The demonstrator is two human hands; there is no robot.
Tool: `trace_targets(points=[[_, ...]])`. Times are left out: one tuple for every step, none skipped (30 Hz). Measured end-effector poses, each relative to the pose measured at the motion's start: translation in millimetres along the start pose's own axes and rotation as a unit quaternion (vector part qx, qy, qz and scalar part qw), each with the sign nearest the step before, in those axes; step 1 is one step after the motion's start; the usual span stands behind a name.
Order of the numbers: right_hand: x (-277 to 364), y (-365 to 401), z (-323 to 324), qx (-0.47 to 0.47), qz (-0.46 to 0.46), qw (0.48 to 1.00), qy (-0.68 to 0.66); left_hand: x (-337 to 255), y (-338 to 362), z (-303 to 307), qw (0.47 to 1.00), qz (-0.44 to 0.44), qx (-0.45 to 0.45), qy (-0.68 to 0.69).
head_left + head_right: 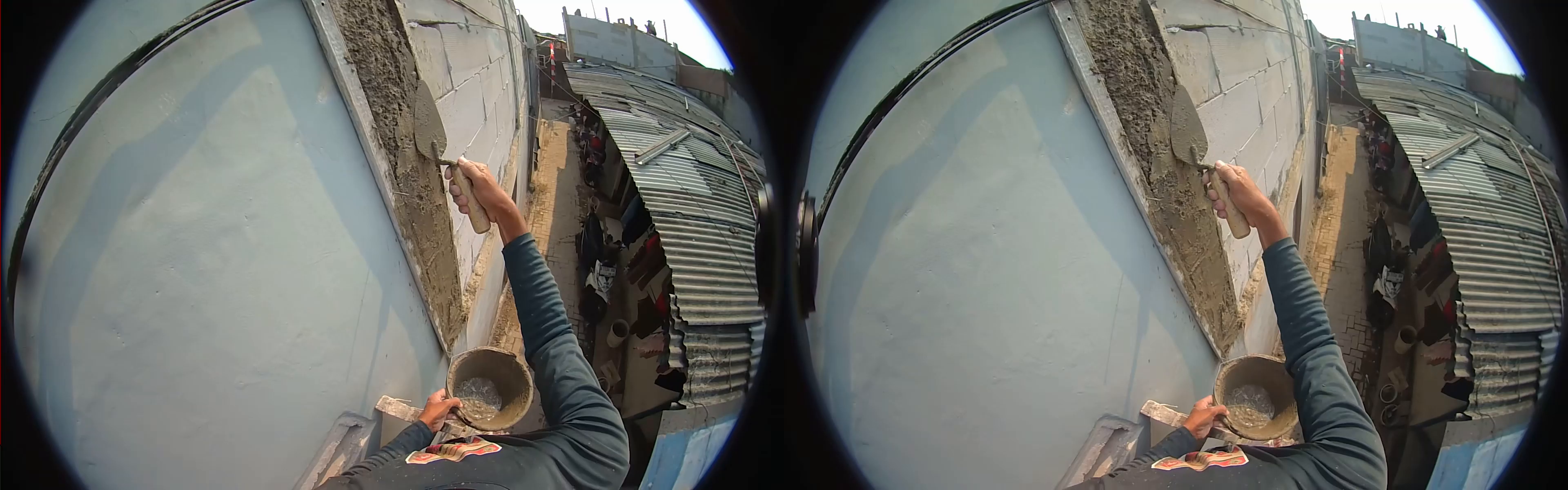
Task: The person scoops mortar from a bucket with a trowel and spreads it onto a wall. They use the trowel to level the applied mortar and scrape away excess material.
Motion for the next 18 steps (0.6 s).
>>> trace_targets(points=[[-6,10,-1,0.003,-0.002,1.0,-0.017,2,-3,1,1.0,-0.007,0.006,0.014],[-11,18,1,0.001,-0.006,1.0,-0.019,5,-9,4,1.0,-0.005,0.002,0.011],[-15,26,2,-0.007,-0.018,0.997,-0.071,9,-13,8,1.0,0.0,-0.001,0.013],[-17,33,1,-0.014,-0.03,0.992,-0.122,8,-14,8,1.0,-0.011,0.002,0.015],[-17,33,0,-0.015,-0.038,0.991,-0.125,10,-13,8,1.0,-0.02,0.004,0.02],[-7,26,-2,-0.022,-0.014,0.986,-0.164,10,-10,9,1.0,-0.023,0.003,0.003],[5,17,-4,-0.03,0.009,0.979,-0.202,10,-6,5,1.0,-0.015,0.0,0.009],[21,4,-4,-0.011,0.028,0.986,-0.162,9,-2,4,1.0,-0.021,-0.021,0.004],[37,-10,-4,0.008,0.047,0.991,-0.122,8,1,3,0.999,-0.026,-0.041,-0.002],[50,-19,-5,0.018,0.046,0.997,-0.055,9,0,3,0.999,-0.017,-0.043,0.002],[54,-27,-4,0.029,0.044,0.999,0.012,10,-5,4,0.999,-0.034,-0.04,-0.005],[44,-30,0,0.027,0.04,0.998,0.039,14,-5,6,0.998,-0.05,-0.037,-0.011],[29,-20,3,0.025,0.032,0.999,0.036,18,1,6,0.998,-0.041,-0.039,-0.008],[13,-8,7,0.019,-0.003,1.0,0.021,18,4,5,0.999,-0.037,-0.038,-0.005],[-3,1,11,0.016,-0.033,0.999,0.009,13,3,3,0.999,-0.038,-0.035,-0.003],[-23,14,12,0.011,-0.029,0.999,0.009,18,-6,9,0.999,-0.041,-0.03,-0.007],[-42,28,13,0.0,-0.041,0.999,-0.011,17,-6,9,0.999,-0.038,-0.03,-0.009],[-56,42,12,-0.005,-0.053,0.998,-0.026,14,-6,8,0.999,-0.029,-0.02,-0.009]])
Point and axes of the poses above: each hand's wrist, its own y-axis away from the middle knuckle, its own z-axis out of the back of the hand, x = y × z, the point moved 2 cm from there along -y, towards the middle knuckle, and after that the axes turned 12 degrees about z, right-handed, at the moved point
